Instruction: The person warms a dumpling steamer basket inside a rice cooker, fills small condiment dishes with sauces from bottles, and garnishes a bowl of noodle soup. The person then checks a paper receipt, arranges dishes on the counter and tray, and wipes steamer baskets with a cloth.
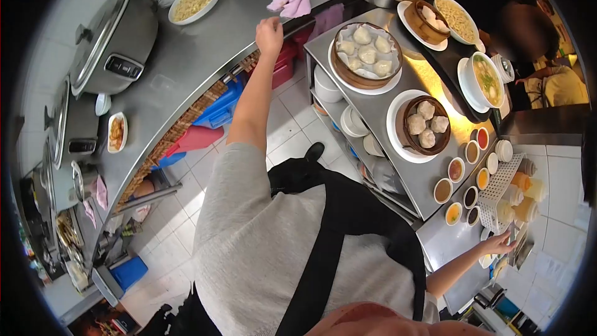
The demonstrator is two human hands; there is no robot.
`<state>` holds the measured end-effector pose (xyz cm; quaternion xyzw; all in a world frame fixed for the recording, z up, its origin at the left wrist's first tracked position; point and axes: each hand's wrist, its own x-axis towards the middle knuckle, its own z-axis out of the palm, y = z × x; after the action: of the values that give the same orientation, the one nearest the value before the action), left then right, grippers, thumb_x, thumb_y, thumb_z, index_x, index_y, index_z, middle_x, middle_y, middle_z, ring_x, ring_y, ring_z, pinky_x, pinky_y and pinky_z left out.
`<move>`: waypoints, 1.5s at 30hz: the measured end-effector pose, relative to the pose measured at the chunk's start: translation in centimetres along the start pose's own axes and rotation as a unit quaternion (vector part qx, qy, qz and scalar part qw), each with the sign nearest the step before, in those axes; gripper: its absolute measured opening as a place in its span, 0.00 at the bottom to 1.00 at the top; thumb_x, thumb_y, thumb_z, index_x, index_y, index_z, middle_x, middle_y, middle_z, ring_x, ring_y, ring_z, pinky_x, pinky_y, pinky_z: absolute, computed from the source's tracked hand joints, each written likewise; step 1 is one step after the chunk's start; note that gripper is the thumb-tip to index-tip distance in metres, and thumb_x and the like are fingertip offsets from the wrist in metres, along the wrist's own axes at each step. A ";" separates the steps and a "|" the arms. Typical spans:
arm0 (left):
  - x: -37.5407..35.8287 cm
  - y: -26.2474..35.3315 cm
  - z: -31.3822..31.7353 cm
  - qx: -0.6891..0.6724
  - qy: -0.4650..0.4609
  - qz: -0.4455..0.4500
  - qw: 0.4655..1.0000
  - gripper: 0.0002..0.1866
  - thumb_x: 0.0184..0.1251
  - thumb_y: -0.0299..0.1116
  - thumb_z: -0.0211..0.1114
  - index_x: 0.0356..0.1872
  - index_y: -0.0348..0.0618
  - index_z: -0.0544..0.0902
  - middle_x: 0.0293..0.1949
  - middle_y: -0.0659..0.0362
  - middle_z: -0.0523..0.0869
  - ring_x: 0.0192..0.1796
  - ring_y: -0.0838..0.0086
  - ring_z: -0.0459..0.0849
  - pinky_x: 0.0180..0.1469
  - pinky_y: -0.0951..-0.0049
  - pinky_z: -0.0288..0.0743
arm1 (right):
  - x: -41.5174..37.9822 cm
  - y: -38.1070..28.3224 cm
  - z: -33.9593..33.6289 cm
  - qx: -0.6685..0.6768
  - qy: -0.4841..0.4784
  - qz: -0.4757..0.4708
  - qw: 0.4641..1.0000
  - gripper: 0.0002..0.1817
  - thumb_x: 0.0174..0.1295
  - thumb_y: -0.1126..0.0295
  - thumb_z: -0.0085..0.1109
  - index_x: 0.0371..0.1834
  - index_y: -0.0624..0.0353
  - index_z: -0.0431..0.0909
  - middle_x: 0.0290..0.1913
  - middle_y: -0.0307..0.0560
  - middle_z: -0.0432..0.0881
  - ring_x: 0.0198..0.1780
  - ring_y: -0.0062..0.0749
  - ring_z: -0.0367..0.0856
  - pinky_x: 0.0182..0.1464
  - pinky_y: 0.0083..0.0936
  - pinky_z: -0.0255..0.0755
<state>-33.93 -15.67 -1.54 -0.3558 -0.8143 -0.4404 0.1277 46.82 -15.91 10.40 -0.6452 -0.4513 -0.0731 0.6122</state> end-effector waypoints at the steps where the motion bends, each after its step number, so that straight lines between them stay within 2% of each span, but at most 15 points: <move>1: 1.3 0.4 1.1 0.033 -0.004 0.042 0.999 0.11 0.50 0.31 0.63 0.37 0.44 0.82 0.37 0.53 0.80 0.42 0.59 0.77 0.46 0.62 0.71 | -0.9 -2.4 0.7 -0.021 -0.004 -0.017 1.000 0.31 0.58 0.62 0.60 0.60 0.66 0.59 0.48 0.57 0.70 0.46 0.39 0.75 0.45 0.31 0.73; 8: 8.9 1.2 7.2 0.154 -0.038 0.071 0.985 0.15 0.47 0.37 0.64 0.39 0.51 0.83 0.38 0.54 0.82 0.45 0.59 0.78 0.50 0.60 0.71 | -5.9 -10.7 3.4 0.050 -0.073 -0.014 0.996 0.26 0.64 0.72 0.50 0.64 0.61 0.56 0.55 0.56 0.67 0.55 0.37 0.69 0.55 0.28 0.67; 11: 10.6 0.1 6.8 -0.135 -0.059 -0.052 0.988 0.09 0.55 0.32 0.58 0.32 0.43 0.84 0.30 0.57 0.84 0.33 0.69 0.81 0.39 0.71 0.74 | -9.3 -14.5 4.9 0.029 -0.136 -0.031 0.990 0.24 0.62 0.74 0.48 0.63 0.61 0.60 0.59 0.51 0.68 0.58 0.34 0.68 0.59 0.28 0.62; 13: 10.8 -1.4 4.9 -0.433 -0.103 -0.104 0.889 0.09 0.59 0.28 0.54 0.37 0.36 0.79 0.30 0.64 0.78 0.33 0.80 0.75 0.38 0.78 0.70 | -12.5 -17.4 6.9 0.099 -0.213 -0.029 0.972 0.20 0.62 0.73 0.49 0.59 0.62 0.67 0.58 0.48 0.70 0.57 0.31 0.68 0.59 0.26 0.60; 17: 4.9 7.0 -8.0 -0.299 -0.172 0.100 0.933 0.08 0.65 0.28 0.52 0.38 0.36 0.77 0.30 0.64 0.77 0.34 0.83 0.73 0.38 0.82 0.68 | -18.7 -25.3 11.1 0.143 -0.390 -0.132 0.900 0.16 0.51 0.79 0.56 0.46 0.58 0.74 0.51 0.47 0.74 0.56 0.39 0.71 0.57 0.31 0.63; 20: -2.0 12.4 -12.8 -0.219 -0.382 0.114 0.890 0.07 0.63 0.28 0.55 0.34 0.37 0.80 0.26 0.60 0.82 0.28 0.81 0.78 0.31 0.79 0.72 | -23.9 -29.3 13.8 0.258 -0.478 -0.199 0.816 0.17 0.50 0.74 0.59 0.46 0.60 0.74 0.49 0.49 0.74 0.56 0.46 0.69 0.58 0.35 0.63; 23: -9.0 17.8 -14.4 -0.201 -0.500 0.278 0.795 0.05 0.57 0.28 0.59 0.30 0.38 0.81 0.25 0.55 0.83 0.28 0.72 0.83 0.31 0.70 0.75 | -28.0 -31.6 14.4 0.316 -0.546 -0.154 0.761 0.18 0.50 0.74 0.59 0.47 0.61 0.73 0.51 0.51 0.73 0.56 0.46 0.68 0.57 0.34 0.63; 25: -11.2 17.9 -13.7 -0.173 -0.464 0.377 0.783 0.04 0.56 0.28 0.60 0.29 0.39 0.81 0.25 0.55 0.82 0.29 0.72 0.83 0.31 0.69 0.74 | -29.3 -30.8 14.5 0.303 -0.732 0.023 0.610 0.21 0.50 0.73 0.60 0.50 0.61 0.72 0.46 0.50 0.75 0.48 0.41 0.74 0.52 0.30 0.67; 29: -11.8 19.7 -13.0 -0.222 -0.549 0.259 0.763 0.07 0.56 0.28 0.61 0.35 0.38 0.80 0.27 0.57 0.82 0.30 0.75 0.81 0.31 0.74 0.73 | -28.8 -25.0 12.2 0.222 -0.749 0.083 0.618 0.21 0.53 0.71 0.59 0.52 0.60 0.72 0.39 0.46 0.78 0.38 0.31 0.77 0.44 0.25 0.71; 32: -12.1 21.6 -10.5 -0.322 -0.616 0.197 0.691 0.16 0.60 0.35 0.60 0.47 0.41 0.76 0.41 0.56 0.79 0.42 0.72 0.79 0.42 0.74 0.71 | -27.4 -23.7 9.0 0.382 -0.541 -0.092 0.743 0.19 0.57 0.69 0.56 0.52 0.60 0.72 0.34 0.43 0.79 0.33 0.24 0.76 0.39 0.22 0.71; 34: -12.8 22.4 -5.7 -0.390 -0.585 0.167 0.691 0.20 0.62 0.40 0.58 0.51 0.40 0.73 0.48 0.53 0.76 0.51 0.69 0.75 0.51 0.73 0.67 | -26.3 -24.3 7.8 0.499 -0.493 0.320 0.637 0.17 0.60 0.68 0.53 0.52 0.60 0.72 0.37 0.43 0.79 0.36 0.24 0.77 0.39 0.24 0.70; 36: -13.7 23.6 -0.1 -0.365 -0.548 0.137 0.740 0.24 0.62 0.43 0.57 0.55 0.38 0.70 0.52 0.50 0.74 0.57 0.66 0.70 0.57 0.71 0.62 | -27.3 -22.4 10.0 0.452 -0.459 0.312 0.699 0.17 0.61 0.66 0.51 0.51 0.61 0.71 0.38 0.49 0.80 0.36 0.35 0.80 0.40 0.27 0.71; 38: -14.8 24.5 2.7 -0.327 -0.515 0.150 0.778 0.27 0.61 0.44 0.58 0.57 0.38 0.68 0.54 0.49 0.73 0.58 0.65 0.69 0.59 0.70 0.61 | -27.5 -22.0 12.1 0.161 -0.497 0.008 0.853 0.16 0.61 0.65 0.50 0.50 0.61 0.71 0.37 0.58 0.79 0.36 0.50 0.79 0.41 0.32 0.72; 40: -15.7 25.3 3.4 -0.387 -0.579 -0.063 0.715 0.30 0.59 0.43 0.59 0.60 0.38 0.65 0.57 0.47 0.70 0.61 0.65 0.66 0.61 0.70 0.59 | -27.3 -22.9 13.2 0.089 -0.518 -0.030 0.850 0.14 0.59 0.66 0.52 0.45 0.62 0.72 0.35 0.64 0.78 0.36 0.56 0.77 0.39 0.38 0.73; 45: -15.3 25.1 4.2 -0.406 -0.620 -0.055 0.669 0.28 0.54 0.31 0.61 0.60 0.41 0.67 0.58 0.52 0.71 0.59 0.69 0.69 0.60 0.74 0.60 | -27.3 -23.4 14.4 -0.032 -0.497 -0.104 0.861 0.12 0.56 0.65 0.53 0.38 0.62 0.73 0.31 0.60 0.79 0.32 0.53 0.78 0.34 0.45 0.71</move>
<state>-5.17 -10.42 3.73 -0.5179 -0.4651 -0.4120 -0.5880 8.64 -20.72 6.26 -0.5642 -0.7577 0.1797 0.2742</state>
